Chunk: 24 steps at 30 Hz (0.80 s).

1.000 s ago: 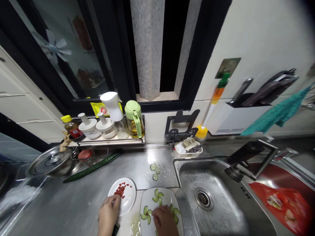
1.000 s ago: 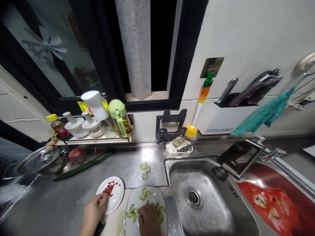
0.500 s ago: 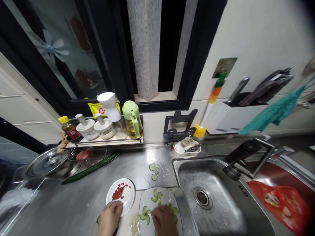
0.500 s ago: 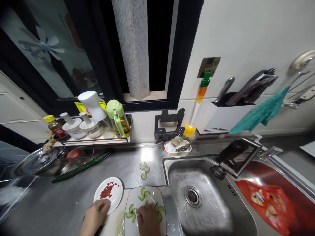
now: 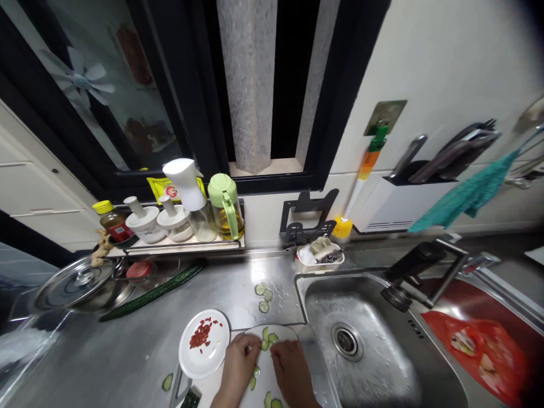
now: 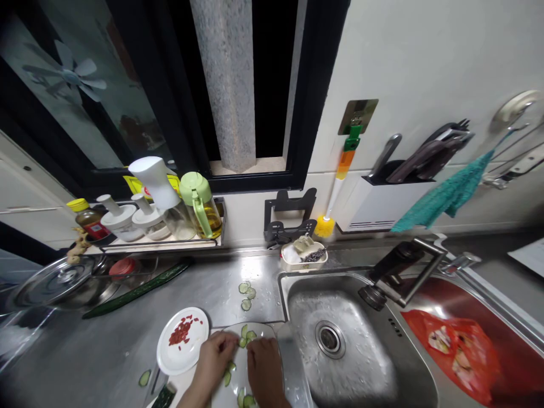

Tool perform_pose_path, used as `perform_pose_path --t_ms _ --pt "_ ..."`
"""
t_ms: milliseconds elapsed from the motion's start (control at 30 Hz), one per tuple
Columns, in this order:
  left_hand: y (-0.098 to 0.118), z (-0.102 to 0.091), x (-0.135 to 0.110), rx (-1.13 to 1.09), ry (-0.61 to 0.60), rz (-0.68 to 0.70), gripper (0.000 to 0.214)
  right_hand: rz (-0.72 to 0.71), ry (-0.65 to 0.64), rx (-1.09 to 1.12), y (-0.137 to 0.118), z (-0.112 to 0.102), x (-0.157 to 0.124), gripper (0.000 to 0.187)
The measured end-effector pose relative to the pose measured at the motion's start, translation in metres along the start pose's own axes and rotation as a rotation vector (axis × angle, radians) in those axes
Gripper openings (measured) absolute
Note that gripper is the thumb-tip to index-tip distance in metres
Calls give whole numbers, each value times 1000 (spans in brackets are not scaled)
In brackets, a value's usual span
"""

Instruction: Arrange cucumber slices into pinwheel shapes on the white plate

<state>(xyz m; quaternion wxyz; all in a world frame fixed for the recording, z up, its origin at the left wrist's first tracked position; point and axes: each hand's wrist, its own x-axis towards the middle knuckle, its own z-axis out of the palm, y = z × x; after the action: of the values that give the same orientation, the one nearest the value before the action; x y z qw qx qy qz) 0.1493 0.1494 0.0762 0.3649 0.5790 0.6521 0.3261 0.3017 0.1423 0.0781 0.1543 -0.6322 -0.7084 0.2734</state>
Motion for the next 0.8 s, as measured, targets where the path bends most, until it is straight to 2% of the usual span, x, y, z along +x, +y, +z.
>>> perform_pose_path --t_ms 167,300,800 --pt "7 16 4 23 -44 56 25 51 18 -11 3 -8 5 25" --pt "7 22 5 18 -28 76 24 61 43 29 4 -7 7 25" --pt "5 29 4 83 -8 72 22 28 30 30 -2 -2 7 29"
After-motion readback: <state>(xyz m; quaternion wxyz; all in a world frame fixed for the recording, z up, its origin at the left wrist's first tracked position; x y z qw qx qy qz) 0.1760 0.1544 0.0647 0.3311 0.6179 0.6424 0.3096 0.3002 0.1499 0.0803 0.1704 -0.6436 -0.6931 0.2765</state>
